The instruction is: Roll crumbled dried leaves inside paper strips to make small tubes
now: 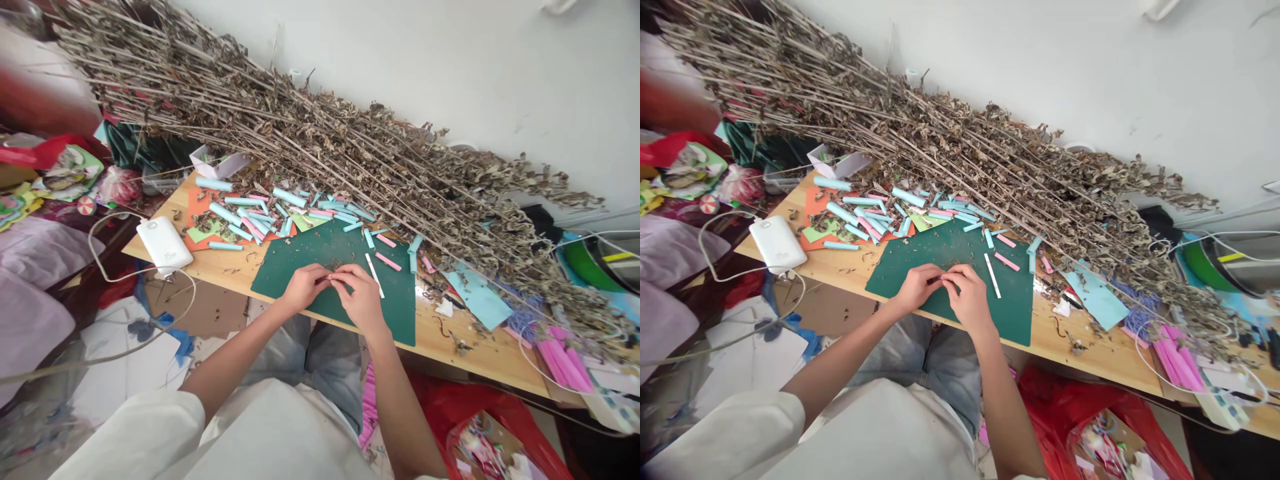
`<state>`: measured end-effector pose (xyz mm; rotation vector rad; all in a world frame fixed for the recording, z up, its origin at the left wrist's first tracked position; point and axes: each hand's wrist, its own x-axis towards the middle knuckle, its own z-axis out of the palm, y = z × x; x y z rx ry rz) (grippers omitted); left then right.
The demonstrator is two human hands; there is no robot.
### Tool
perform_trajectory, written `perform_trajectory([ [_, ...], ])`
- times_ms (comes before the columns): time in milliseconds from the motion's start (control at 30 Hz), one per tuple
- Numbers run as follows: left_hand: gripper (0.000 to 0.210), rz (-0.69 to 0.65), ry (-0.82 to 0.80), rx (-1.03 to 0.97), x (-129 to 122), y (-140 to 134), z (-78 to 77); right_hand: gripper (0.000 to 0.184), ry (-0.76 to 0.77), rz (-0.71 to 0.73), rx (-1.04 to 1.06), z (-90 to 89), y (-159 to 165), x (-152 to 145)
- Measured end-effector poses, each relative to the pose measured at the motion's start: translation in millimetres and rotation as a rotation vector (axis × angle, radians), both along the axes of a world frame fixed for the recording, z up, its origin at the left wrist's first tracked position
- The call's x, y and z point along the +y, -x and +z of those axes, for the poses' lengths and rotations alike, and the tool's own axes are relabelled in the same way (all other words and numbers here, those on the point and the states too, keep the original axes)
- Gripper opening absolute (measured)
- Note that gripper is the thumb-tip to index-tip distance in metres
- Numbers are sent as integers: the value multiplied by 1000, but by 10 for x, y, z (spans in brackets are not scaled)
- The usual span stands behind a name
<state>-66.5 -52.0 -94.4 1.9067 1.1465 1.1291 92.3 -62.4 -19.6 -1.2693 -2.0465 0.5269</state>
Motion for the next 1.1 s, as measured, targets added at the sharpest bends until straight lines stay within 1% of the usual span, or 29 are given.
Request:
perform_trajectory([
  [100,23,-12,-5,-9,-3,-3,11,19,29,-27,40,-17,-6,-6],
  [233,21,-1,-12,-26,6,-15,-5,10,69,-95,130,-55,-10,18],
  [333,20,19,-15,-23,7,-18,-16,10,38,-84,157,-86,-13,33],
  [467,20,4,-8,-2,-4,-7,-3,13,-24,-53,121,-131,-17,3],
  [567,20,1,-6,6,-6,1,2,15,-35,-45,116,-163,-17,-34],
  [633,20,3,-8,4,-2,1,1,16,-11,-61,133,-177,-16,-46],
  [733,20,4,-11,-5,6,-4,5,15,50,-124,190,-186,-21,-35],
  [800,20,8,-8,-14,9,-7,12,13,53,-113,201,-191,-31,-14],
  [867,20,8,-1,-19,9,-7,17,10,13,-68,185,-200,-44,8],
  [967,21,5,10,-16,6,-6,7,14,-36,-37,137,-215,-56,21],
  [1100,20,5,2,-7,8,-8,-26,18,-37,-21,23,-225,-44,-5],
])
